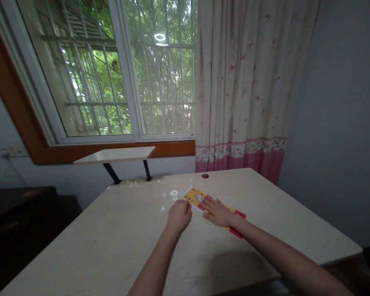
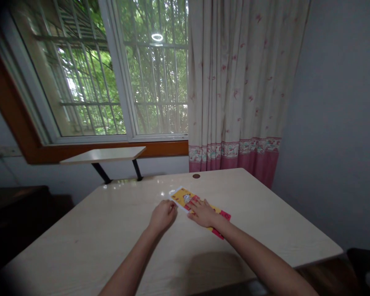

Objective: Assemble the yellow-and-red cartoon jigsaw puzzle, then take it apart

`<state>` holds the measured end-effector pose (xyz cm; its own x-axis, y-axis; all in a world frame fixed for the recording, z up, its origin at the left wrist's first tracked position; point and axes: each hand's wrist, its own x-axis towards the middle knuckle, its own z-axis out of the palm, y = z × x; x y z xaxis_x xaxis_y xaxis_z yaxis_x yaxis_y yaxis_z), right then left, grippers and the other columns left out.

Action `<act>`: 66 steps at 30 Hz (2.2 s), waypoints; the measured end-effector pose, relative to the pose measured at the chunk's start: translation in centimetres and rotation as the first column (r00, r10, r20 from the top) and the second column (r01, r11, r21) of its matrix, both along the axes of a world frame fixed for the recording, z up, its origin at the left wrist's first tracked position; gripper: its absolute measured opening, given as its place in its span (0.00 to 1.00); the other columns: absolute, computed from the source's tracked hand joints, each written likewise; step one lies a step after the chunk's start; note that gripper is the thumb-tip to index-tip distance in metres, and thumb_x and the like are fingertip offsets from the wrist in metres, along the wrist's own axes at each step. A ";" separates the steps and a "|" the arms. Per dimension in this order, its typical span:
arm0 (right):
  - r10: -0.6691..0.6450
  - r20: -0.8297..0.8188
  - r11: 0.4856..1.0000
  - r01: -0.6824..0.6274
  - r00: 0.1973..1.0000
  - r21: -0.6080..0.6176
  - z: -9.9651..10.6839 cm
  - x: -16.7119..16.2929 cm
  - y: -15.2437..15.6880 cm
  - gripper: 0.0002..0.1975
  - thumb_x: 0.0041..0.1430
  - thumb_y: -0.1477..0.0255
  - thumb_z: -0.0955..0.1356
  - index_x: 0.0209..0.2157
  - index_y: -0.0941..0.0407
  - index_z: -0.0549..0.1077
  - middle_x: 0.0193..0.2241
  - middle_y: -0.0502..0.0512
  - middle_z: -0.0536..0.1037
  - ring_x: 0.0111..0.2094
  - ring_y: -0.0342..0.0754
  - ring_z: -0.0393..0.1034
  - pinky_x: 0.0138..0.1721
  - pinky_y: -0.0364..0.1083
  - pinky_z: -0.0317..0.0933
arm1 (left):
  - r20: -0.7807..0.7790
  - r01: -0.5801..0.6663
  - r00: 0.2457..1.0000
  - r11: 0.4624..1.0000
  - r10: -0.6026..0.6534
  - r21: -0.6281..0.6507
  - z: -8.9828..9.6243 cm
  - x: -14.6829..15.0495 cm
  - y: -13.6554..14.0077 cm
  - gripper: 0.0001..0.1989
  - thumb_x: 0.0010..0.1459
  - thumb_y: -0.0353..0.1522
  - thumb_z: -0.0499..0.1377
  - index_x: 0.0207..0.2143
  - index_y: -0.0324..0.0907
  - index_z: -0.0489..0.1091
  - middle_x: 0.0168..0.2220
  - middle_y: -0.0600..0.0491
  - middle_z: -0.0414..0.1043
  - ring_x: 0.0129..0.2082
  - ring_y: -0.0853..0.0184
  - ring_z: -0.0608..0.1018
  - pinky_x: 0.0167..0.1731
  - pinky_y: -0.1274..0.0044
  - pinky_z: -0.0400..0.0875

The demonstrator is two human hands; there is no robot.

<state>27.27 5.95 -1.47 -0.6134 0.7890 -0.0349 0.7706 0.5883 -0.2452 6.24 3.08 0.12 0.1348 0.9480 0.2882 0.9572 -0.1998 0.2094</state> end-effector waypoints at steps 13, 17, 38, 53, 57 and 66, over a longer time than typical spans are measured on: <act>0.236 -0.219 0.971 -0.240 0.947 0.010 0.6 -0.7 0.0 0.31 0.65 0.55 0.55 0.65 0.55 0.54 0.64 0.63 0.56 0.65 0.54 0.47 0.64 0.57 0.42 | -0.143 -0.077 0.988 0.994 0.066 -0.071 0.4 -0.4 -0.4 0.18 0.64 0.33 0.46 0.39 0.40 0.76 0.42 0.44 0.76 0.45 0.59 0.76 0.46 0.70 0.65; 0.182 -0.225 0.983 -0.178 0.957 0.037 0.9 1.9 0.3 0.30 0.62 0.53 0.60 0.60 0.54 0.64 0.61 0.65 0.61 0.63 0.56 0.51 0.61 0.55 0.46 | -0.188 -0.179 0.968 0.982 0.165 -0.062 0.6 -1.3 -0.1 0.20 0.64 0.34 0.45 0.40 0.37 0.75 0.42 0.42 0.76 0.44 0.58 0.76 0.49 0.67 0.63; -0.185 -0.098 0.964 0.200 0.978 0.175 0.0 2.1 0.0 0.23 0.64 0.59 0.59 0.57 0.48 0.67 0.52 0.60 0.70 0.53 0.56 0.61 0.54 0.54 0.53 | -0.196 -0.212 0.962 0.972 0.190 -0.101 0.9 -2.7 -0.1 0.18 0.62 0.37 0.48 0.40 0.41 0.76 0.46 0.43 0.72 0.46 0.57 0.75 0.45 0.69 0.65; -0.310 -0.096 0.922 0.323 0.946 0.213 -0.4 1.3 -0.7 0.22 0.63 0.59 0.60 0.56 0.50 0.67 0.54 0.61 0.67 0.52 0.59 0.62 0.52 0.56 0.55 | -0.014 0.163 0.985 0.958 -0.171 -0.236 -0.4 -3.9 1.0 0.17 0.56 0.31 0.57 0.48 0.40 0.71 0.50 0.45 0.70 0.52 0.61 0.71 0.53 0.75 0.61; -0.279 -0.104 0.935 0.294 0.955 0.198 -0.3 1.4 -0.7 0.23 0.63 0.60 0.59 0.56 0.53 0.66 0.58 0.60 0.64 0.55 0.60 0.59 0.55 0.58 0.52 | -0.018 0.138 0.989 0.959 -0.146 -0.249 0.5 -4.3 0.3 0.15 0.54 0.31 0.57 0.45 0.40 0.73 0.49 0.46 0.71 0.49 0.61 0.73 0.51 0.76 0.63; -0.252 -0.143 0.942 0.276 0.957 0.189 -0.1 1.4 -0.6 0.24 0.61 0.58 0.62 0.53 0.56 0.69 0.51 0.61 0.71 0.53 0.58 0.61 0.55 0.56 0.51 | -0.088 0.159 0.982 0.981 -0.169 -0.108 1.5 -3.1 -0.4 0.15 0.57 0.37 0.55 0.44 0.41 0.74 0.47 0.45 0.72 0.47 0.61 0.73 0.50 0.74 0.63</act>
<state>28.64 5.31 -1.54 -0.3723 0.9058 0.2026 0.8786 0.4142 -0.2375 3.14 2.63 1.60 0.3137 0.9340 0.1707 0.9297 -0.3387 0.1447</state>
